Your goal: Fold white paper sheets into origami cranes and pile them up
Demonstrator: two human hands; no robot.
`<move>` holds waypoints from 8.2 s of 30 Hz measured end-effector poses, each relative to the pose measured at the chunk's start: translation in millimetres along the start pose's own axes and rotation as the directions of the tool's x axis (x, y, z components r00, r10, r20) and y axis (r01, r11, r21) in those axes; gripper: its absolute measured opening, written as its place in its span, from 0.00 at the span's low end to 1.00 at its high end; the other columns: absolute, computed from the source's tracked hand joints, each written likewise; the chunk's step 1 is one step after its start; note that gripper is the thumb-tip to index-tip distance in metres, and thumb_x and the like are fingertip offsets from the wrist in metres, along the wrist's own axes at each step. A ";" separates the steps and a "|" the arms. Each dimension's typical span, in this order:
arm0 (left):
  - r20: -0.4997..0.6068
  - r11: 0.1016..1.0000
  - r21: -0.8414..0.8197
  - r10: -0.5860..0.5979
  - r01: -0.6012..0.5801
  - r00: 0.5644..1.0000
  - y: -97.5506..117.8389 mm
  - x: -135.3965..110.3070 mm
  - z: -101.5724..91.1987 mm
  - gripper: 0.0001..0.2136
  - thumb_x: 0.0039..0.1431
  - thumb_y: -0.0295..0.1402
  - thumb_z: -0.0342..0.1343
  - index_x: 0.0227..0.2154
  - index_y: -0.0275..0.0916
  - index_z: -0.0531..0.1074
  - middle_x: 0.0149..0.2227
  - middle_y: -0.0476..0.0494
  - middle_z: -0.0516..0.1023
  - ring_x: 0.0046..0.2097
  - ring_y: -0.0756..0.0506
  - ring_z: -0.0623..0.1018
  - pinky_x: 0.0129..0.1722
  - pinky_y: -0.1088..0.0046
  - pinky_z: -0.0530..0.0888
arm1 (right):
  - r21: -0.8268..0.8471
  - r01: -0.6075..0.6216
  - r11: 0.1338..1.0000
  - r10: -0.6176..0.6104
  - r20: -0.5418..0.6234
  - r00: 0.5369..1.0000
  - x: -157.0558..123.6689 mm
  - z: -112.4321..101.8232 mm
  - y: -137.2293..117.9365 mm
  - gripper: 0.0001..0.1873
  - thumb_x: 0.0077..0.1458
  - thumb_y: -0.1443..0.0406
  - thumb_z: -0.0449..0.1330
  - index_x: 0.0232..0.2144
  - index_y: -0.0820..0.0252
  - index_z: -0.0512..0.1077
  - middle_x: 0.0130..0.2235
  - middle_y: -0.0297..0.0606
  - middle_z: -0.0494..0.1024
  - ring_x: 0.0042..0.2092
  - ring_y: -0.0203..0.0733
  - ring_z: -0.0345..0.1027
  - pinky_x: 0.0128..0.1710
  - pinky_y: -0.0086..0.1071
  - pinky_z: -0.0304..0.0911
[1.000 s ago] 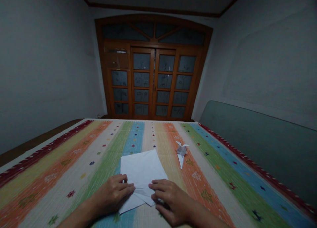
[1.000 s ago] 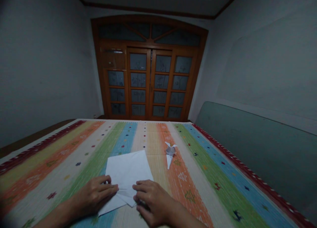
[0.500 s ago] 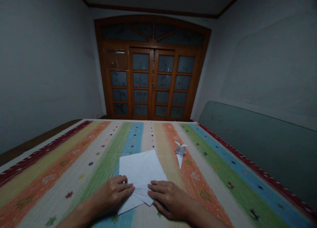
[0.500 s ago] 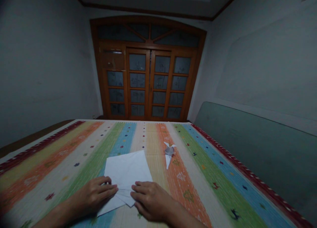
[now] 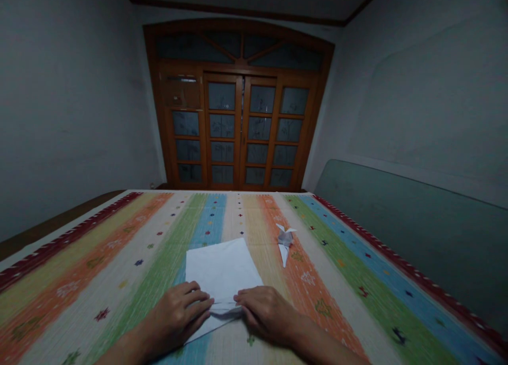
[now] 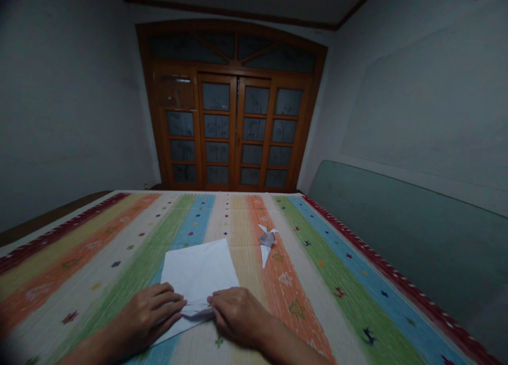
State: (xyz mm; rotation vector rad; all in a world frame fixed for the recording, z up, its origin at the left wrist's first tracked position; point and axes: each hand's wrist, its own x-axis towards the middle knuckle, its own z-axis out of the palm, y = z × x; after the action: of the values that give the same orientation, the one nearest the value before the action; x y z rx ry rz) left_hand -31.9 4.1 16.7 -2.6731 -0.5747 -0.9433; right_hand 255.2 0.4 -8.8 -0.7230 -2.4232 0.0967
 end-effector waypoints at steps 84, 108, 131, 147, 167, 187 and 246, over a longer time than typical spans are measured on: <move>0.268 0.770 -0.350 -0.463 0.533 0.845 9.0 10.2 22.2 0.17 0.62 0.23 0.61 0.52 0.44 0.78 0.44 0.41 0.76 0.46 0.38 0.76 0.48 0.60 0.75 | 0.105 -0.477 0.873 0.476 0.032 0.879 12.5 2.0 -21.5 0.15 0.61 0.77 0.60 0.47 0.58 0.74 0.47 0.43 0.74 0.49 0.50 0.70 0.51 0.42 0.67; 0.114 0.922 -0.261 -0.264 0.286 0.958 3.5 4.8 22.8 0.14 0.70 0.22 0.52 0.41 0.43 0.81 0.35 0.42 0.75 0.38 0.43 0.74 0.35 0.69 0.72 | 0.040 -0.146 0.989 0.148 -0.052 0.988 -5.3 17.6 -9.0 0.14 0.52 0.80 0.59 0.34 0.60 0.77 0.38 0.43 0.80 0.41 0.46 0.71 0.39 0.35 0.66; 0.298 0.795 -0.428 -0.325 0.430 0.897 -0.1 4.4 11.1 0.07 0.66 0.25 0.61 0.39 0.41 0.82 0.36 0.43 0.77 0.39 0.44 0.78 0.39 0.71 0.71 | -0.106 -0.179 0.978 0.184 0.039 0.982 -8.3 15.5 -25.5 0.12 0.54 0.64 0.71 0.40 0.62 0.78 0.40 0.45 0.80 0.42 0.51 0.72 0.38 0.37 0.70; 0.281 0.747 -0.396 -0.456 0.535 0.845 2.9 6.2 22.3 0.12 0.59 0.16 0.59 0.31 0.40 0.81 0.31 0.48 0.74 0.35 0.45 0.75 0.35 0.73 0.68 | 0.211 -0.406 0.889 0.413 0.015 0.911 -1.3 2.8 -33.3 0.14 0.52 0.77 0.67 0.41 0.61 0.79 0.43 0.43 0.79 0.45 0.46 0.75 0.47 0.35 0.70; 0.192 0.967 -0.244 -0.019 0.067 0.981 0.4 9.1 -3.0 0.10 0.68 0.22 0.49 0.41 0.38 0.75 0.36 0.39 0.82 0.35 0.40 0.77 0.33 0.66 0.72 | -0.270 -0.020 0.963 0.044 0.080 0.996 -7.2 18.8 -22.4 0.05 0.59 0.68 0.65 0.39 0.61 0.75 0.38 0.43 0.79 0.41 0.49 0.68 0.40 0.36 0.66; 0.184 0.850 -0.411 -0.277 0.330 0.943 -3.3 5.4 13.8 0.06 0.65 0.25 0.62 0.39 0.40 0.82 0.33 0.43 0.80 0.39 0.42 0.77 0.38 0.68 0.71 | 0.016 -0.313 0.950 0.310 0.080 0.947 3.9 0.3 -29.6 0.06 0.60 0.73 0.62 0.34 0.61 0.78 0.37 0.42 0.80 0.39 0.43 0.74 0.41 0.31 0.67; 0.225 0.773 -0.451 -0.385 0.446 0.895 3.8 -3.4 21.1 0.14 0.73 0.32 0.52 0.57 0.47 0.74 0.41 0.43 0.81 0.42 0.42 0.80 0.44 0.67 0.75 | 0.257 -0.657 0.709 0.614 0.234 0.754 20.6 -41.4 -27.8 0.20 0.54 0.73 0.61 0.48 0.59 0.81 0.46 0.46 0.82 0.48 0.49 0.74 0.48 0.37 0.66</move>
State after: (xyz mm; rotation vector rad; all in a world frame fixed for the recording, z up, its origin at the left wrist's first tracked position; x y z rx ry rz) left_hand -21.2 7.2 -1.9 -3.1429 -1.1323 -1.1816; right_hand 251.8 -16.5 42.4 -1.3996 -2.0749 0.8300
